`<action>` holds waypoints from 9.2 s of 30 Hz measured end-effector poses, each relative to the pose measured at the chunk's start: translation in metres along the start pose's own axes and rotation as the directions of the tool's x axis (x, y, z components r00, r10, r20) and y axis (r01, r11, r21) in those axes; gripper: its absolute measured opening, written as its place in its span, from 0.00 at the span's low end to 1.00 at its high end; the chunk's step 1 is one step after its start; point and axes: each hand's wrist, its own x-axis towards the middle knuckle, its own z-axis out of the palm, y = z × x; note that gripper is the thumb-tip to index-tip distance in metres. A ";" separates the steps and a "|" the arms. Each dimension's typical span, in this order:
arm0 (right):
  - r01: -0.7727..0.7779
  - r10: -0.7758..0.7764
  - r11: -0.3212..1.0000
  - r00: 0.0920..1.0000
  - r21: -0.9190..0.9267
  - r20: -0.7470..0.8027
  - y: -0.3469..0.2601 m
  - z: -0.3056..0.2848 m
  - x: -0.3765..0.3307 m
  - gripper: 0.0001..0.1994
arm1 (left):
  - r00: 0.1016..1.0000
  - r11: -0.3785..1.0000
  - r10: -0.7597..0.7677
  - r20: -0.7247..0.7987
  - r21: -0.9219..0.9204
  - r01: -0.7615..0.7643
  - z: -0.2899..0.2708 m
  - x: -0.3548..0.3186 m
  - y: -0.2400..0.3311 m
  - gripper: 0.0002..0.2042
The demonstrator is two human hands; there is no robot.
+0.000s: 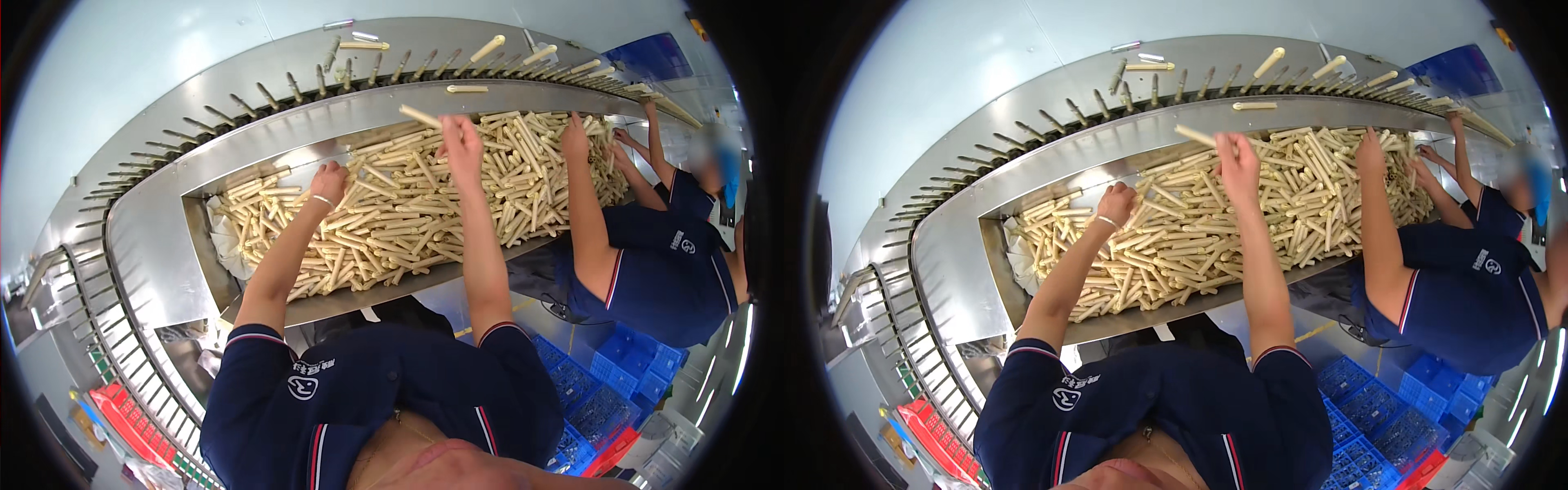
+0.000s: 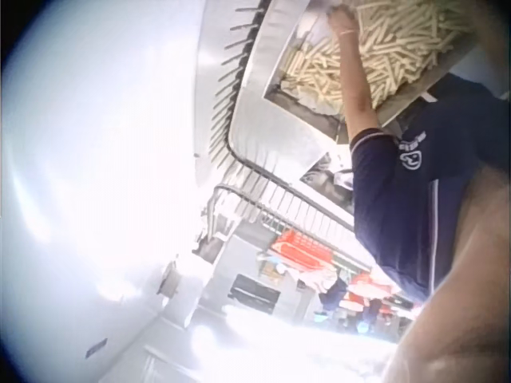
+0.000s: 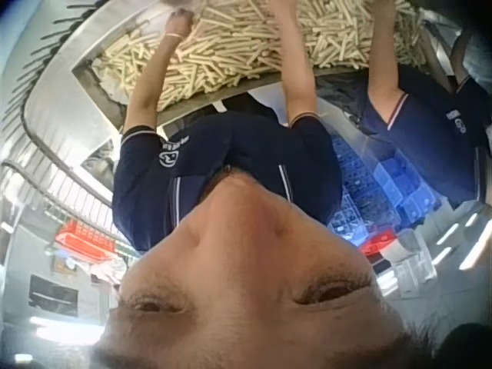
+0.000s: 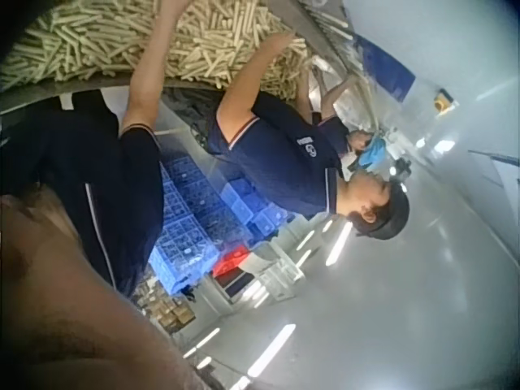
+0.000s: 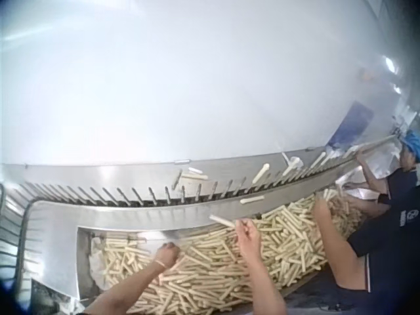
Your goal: Workers pick up white asparagus stalks from a bin and place them onto the vertical pegs of a moving conveyor belt, sometimes placing two at a time.
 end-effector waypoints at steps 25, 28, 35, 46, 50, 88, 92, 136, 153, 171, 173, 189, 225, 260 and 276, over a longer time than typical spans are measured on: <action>0.442 -0.443 0.434 0.863 -0.785 0.241 -0.061 0.028 0.050 0.15 | 0.955 0.142 -0.227 -0.189 -0.977 -0.160 -0.245 -0.074 0.057 0.19; 0.337 0.091 0.180 0.930 -0.924 0.357 0.025 0.012 0.031 0.15 | 0.944 0.196 -0.247 -0.217 -0.966 -0.171 -0.240 -0.074 0.060 0.18; 0.292 0.338 0.106 0.888 -0.951 0.310 0.073 -0.019 -0.002 0.16 | 0.785 0.435 -0.363 -0.502 -0.836 -0.334 -0.236 -0.038 0.040 0.09; 0.014 0.022 0.994 0.943 -0.106 0.331 -0.029 0.018 0.004 0.19 | 0.770 0.767 -0.353 -0.531 -0.636 -0.088 -0.252 0.075 0.040 0.13; 0.357 -0.338 0.933 0.914 -0.052 0.226 -0.047 0.044 0.040 0.14 | 0.922 0.915 -0.195 -0.334 -0.401 0.049 -0.235 0.107 0.050 0.14; 0.986 0.182 -0.162 0.077 -0.047 0.980 0.141 0.032 0.008 0.10 | 0.709 0.429 -0.474 -0.522 -0.840 -0.332 -0.207 0.018 0.032 0.09; 0.976 0.185 -0.218 0.060 -0.019 0.981 0.125 0.023 0.009 0.08 | 0.656 0.674 -0.451 -0.605 -0.712 -0.194 -0.240 0.065 0.030 0.10; 0.587 0.272 0.131 0.754 -0.799 0.598 0.148 0.030 0.030 0.11 | 0.839 0.329 -0.428 -0.335 -0.923 -0.200 -0.159 0.037 0.076 0.09; 0.492 -0.404 0.533 0.863 -0.689 0.304 -0.043 0.057 0.129 0.15 | 0.716 0.915 -0.319 -0.621 -0.397 0.064 -0.163 0.120 0.084 0.15; 0.584 0.113 -0.019 0.808 -0.812 0.578 0.166 0.021 0.066 0.14 | 0.912 0.938 -0.343 0.225 0.037 0.344 0.021 0.059 0.020 0.10; 0.697 0.100 -0.123 0.717 -0.707 0.690 0.163 0.014 0.065 0.12 | 0.927 0.902 -0.335 0.166 -0.230 0.367 0.004 0.035 0.021 0.11; -0.128 -0.046 0.897 0.925 0.423 0.378 -0.047 0.039 0.023 0.11 | 0.676 0.921 -0.343 -0.652 -0.375 0.105 -0.231 0.084 0.042 0.09; 0.498 -0.532 0.845 0.819 0.194 0.212 -0.090 -0.026 0.096 0.33 | 0.984 0.218 -0.178 -0.008 -0.975 0.032 -0.185 0.022 0.146 0.09; 0.382 0.174 0.159 0.897 -0.910 0.407 0.098 -0.267 0.159 0.12 | 0.915 0.893 -0.271 -0.299 -0.433 0.123 0.002 0.256 0.349 0.11; 0.375 -0.444 0.888 0.852 0.267 0.277 -0.033 -0.160 0.174 0.04 | 0.948 0.908 0.081 -0.309 -0.370 -0.198 -0.063 0.125 0.271 0.09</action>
